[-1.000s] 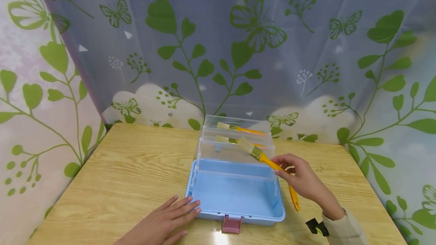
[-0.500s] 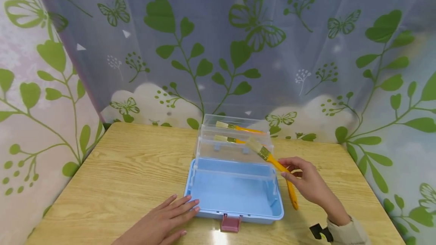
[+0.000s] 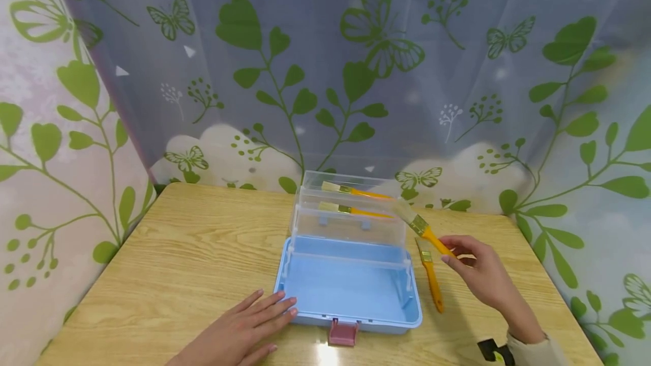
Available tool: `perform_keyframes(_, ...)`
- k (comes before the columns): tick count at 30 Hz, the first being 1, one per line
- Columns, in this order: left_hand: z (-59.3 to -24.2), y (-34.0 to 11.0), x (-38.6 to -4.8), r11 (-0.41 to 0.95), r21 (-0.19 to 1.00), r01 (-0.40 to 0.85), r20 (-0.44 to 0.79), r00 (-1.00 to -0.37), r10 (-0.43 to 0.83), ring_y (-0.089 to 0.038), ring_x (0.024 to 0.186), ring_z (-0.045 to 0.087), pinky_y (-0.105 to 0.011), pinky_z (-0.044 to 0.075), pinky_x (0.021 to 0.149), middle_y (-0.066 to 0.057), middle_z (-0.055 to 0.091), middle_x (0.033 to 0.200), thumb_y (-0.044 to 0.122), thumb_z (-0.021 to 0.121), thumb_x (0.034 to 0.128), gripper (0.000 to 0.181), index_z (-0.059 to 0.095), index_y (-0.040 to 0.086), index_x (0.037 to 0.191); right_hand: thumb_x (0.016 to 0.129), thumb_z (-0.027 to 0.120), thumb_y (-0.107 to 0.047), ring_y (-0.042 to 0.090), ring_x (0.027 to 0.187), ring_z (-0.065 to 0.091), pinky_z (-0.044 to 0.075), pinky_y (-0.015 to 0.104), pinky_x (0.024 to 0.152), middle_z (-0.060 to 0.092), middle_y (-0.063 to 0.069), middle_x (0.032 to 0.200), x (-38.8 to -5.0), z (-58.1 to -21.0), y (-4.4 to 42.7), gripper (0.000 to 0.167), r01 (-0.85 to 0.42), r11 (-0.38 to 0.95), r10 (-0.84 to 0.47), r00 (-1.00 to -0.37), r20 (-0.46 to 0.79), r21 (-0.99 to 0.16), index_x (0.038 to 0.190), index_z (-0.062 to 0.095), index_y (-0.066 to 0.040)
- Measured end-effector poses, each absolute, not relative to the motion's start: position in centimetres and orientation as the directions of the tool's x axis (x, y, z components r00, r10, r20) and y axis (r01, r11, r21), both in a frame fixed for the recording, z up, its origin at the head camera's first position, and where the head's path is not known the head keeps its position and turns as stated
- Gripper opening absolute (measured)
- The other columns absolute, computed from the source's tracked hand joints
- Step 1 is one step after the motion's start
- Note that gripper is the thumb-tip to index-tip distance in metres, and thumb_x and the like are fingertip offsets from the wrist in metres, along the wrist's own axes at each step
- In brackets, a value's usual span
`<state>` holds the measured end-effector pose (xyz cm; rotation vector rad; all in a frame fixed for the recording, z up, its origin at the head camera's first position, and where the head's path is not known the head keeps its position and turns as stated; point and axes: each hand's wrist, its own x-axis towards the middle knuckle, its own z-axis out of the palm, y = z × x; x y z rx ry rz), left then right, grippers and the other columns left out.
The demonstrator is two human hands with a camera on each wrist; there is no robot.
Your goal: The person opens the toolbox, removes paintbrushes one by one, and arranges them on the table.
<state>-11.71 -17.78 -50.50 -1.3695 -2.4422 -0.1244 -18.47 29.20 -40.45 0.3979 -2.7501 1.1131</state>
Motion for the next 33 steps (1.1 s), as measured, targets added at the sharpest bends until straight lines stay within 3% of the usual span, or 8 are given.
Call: perform_keyframes(33,-50.7,-17.7,-11.7,0.527,-0.090,0.845,0.358,-0.466,0.809,-0.020,0.149,0.037,-0.027,-0.005,0.127,-0.003,0.043,0.160,0.039,0.065,0.0983,0.072,0.037,0.015,0.159,0.098,0.068,-0.008,-0.007,0.088,0.057,0.053,0.012,0.073,0.067,0.022,0.117,-18.8,-44.3,33.9,0.032,-0.151,0.710,-0.011,-0.979,0.203,-0.688,0.127,0.066,0.005)
